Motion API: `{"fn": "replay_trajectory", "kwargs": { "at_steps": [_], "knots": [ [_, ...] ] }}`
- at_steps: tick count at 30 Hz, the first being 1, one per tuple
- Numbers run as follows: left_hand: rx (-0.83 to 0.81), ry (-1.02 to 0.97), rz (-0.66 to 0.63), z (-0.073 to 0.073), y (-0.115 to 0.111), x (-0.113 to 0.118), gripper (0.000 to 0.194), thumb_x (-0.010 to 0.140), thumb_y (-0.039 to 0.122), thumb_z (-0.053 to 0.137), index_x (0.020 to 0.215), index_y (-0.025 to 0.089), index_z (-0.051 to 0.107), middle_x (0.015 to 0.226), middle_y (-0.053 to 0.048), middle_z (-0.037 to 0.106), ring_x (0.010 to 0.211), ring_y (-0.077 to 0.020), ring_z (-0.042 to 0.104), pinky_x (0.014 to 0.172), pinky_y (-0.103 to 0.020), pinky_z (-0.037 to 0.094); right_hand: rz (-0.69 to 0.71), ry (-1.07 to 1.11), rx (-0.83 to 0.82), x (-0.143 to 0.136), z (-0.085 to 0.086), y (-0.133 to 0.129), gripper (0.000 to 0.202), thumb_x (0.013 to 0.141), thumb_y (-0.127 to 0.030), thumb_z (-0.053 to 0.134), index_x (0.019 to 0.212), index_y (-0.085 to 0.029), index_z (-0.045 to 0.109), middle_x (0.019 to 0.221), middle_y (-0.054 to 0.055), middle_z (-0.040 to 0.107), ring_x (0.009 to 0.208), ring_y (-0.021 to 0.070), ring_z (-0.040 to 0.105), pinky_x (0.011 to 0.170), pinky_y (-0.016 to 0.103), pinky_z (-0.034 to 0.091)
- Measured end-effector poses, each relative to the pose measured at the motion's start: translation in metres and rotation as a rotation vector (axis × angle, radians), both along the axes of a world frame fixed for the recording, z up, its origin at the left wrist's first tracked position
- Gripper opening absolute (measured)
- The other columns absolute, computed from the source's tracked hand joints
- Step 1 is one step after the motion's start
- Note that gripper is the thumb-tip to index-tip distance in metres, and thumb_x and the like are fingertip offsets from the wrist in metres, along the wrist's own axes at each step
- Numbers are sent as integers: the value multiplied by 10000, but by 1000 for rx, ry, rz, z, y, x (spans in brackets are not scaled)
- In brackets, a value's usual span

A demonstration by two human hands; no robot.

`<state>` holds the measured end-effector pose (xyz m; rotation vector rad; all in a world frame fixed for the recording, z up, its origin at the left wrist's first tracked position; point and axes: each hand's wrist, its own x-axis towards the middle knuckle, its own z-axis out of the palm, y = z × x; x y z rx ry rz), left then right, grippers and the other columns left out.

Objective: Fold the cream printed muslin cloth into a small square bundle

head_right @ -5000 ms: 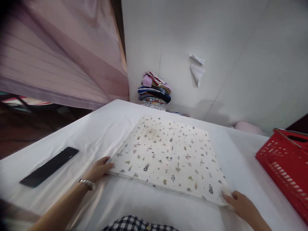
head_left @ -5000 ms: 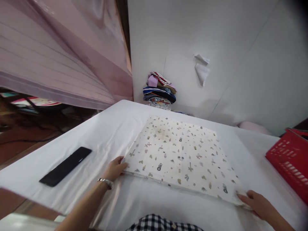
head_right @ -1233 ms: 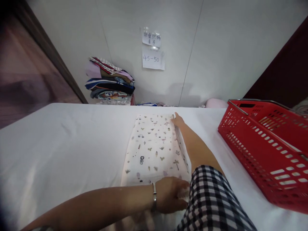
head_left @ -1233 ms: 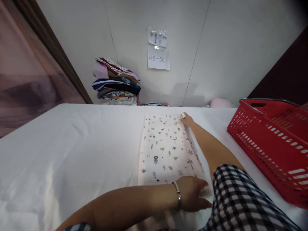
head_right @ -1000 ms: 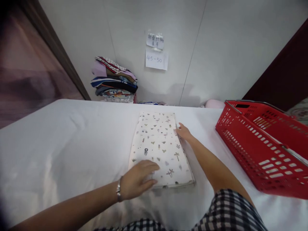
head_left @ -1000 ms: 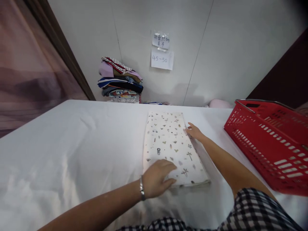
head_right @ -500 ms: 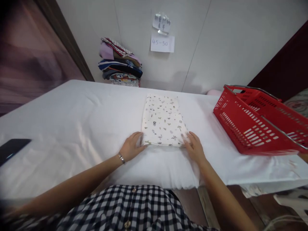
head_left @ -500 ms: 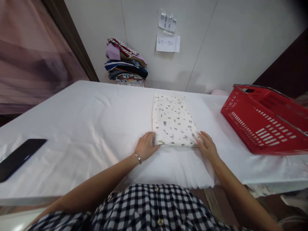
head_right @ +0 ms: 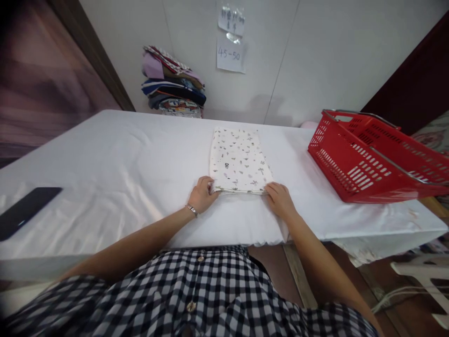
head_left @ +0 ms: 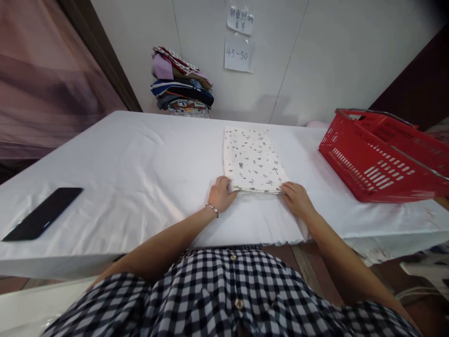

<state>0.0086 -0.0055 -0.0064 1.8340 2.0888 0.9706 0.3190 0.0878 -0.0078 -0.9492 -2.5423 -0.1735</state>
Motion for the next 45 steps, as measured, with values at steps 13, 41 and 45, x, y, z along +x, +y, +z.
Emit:
{"fn": "replay_trajectory", "kwargs": {
  "at_steps": [13,41,45],
  "knots": [
    [-121,-21,83,23,11,9,260,833,388,512,1043,242,463,1159,-43,512,761,-157,588,610,-291,440,-23,-87,-105,-8,13,-1,375,834,-204,456,1200,-198,540,1205,112,588,1131,254,495,946,433,326],
    [-38,95,-75,8,-13,-8,268,765,152,537,1015,194,451,1152,-77,474,719,-138,571,657,-309,488,-27,-1,-78,1,-10,3,404,863,-227,423,1251,-187,528,1276,120,544,1222,285,442,962,472,399],
    [-8,-118,-30,6,-16,-12,193,730,117,537,895,201,481,933,-11,524,693,-109,548,679,-270,483,-8,-17,-105,6,-13,8,395,873,-254,422,1245,-187,537,1275,119,549,1194,278,478,960,475,416]
  ]
}}
